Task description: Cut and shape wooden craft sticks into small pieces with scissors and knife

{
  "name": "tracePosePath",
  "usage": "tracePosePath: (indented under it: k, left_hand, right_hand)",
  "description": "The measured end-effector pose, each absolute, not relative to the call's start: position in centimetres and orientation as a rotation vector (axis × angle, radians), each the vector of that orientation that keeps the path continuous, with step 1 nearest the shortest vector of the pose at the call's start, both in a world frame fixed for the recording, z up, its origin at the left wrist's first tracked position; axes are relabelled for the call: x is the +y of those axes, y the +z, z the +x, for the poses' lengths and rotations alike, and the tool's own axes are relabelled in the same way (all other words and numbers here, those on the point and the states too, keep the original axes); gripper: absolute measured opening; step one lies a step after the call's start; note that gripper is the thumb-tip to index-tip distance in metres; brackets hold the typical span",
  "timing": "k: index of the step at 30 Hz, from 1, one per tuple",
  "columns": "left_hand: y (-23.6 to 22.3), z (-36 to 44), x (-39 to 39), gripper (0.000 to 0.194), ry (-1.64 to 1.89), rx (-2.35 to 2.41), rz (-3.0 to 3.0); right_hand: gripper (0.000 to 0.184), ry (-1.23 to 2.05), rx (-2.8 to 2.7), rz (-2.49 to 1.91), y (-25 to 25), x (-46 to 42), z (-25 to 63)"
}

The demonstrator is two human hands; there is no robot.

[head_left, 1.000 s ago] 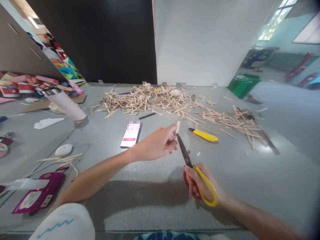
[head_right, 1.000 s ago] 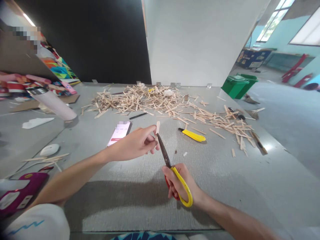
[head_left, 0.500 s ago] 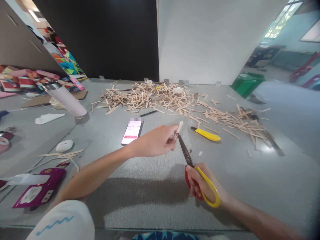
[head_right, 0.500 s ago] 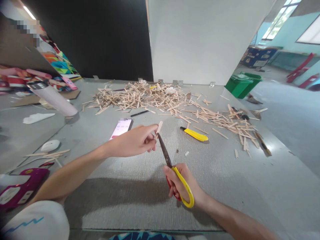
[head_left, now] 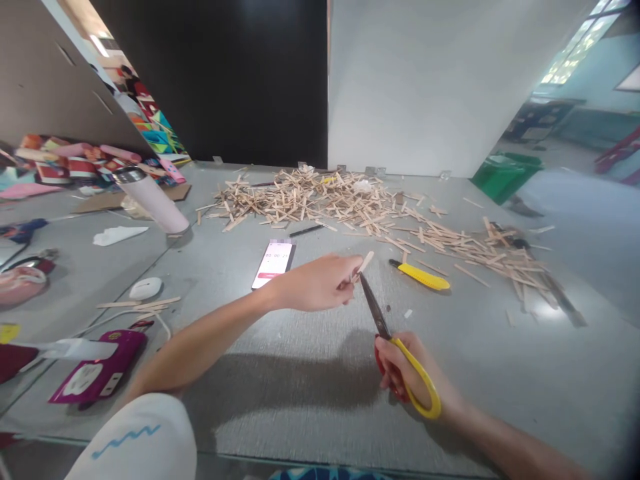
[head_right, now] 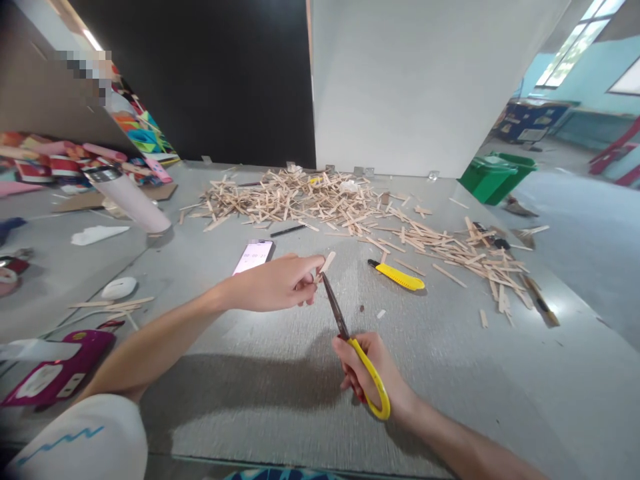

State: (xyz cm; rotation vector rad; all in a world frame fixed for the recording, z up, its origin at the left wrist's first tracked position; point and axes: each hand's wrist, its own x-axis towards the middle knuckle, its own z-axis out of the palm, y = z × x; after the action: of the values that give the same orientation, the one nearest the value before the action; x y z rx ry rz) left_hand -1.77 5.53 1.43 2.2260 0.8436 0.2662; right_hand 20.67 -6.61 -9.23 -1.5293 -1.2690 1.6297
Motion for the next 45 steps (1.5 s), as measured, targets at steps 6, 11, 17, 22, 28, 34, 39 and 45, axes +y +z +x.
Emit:
tracePosePath:
  k: [6,11,17,22,28,34,39,45]
  left_hand:
    - [1.5,-1.9,5.7,0.016,0.237,0.844,2.270]
    - [2.0,-2.0,5.7,0.017,0.213,0.834,2.284]
    - [2.7,-2.3,5.7,0.011,0.178,0.823,2.328]
    - [3.0,-3.2,6.2,0.009,0.134,0.848,2.364]
    - [3.8,-3.5,6.3,0.004,0.098,0.925,2.321]
    - [4.4,-3.0,5.6,0.002,0.150,0.820,2.128]
    - [4.7,-3.2,5.4,0.013,0.225,0.782,2.100]
    - [5.3,-3.5,5.5,0.026,0.267,0.836,2.245]
  right_hand:
    - [0.079,1.655,-1.286,-1.474,-9.9,-6.7,20.9]
    - [0.077,1.708,-1.296,-1.426,-9.7,-6.9,21.1]
    - [0.078,1.801,-1.280,-1.275,-9.9,-7.1,21.2]
    - [0.076,2.027,-1.106,-1.036,-10.6,-6.9,21.5]
    - [0.071,1.965,-0.973,-0.966,-10.7,-6.6,21.7]
    - [0.072,1.931,-1.120,-0.964,-10.7,-7.1,21.8]
    - [0.074,1.952,-1.199,-0.891,-10.3,-7.4,21.9]
    - [0.075,1.936,-1.252,-0.927,-10.1,-7.6,22.1]
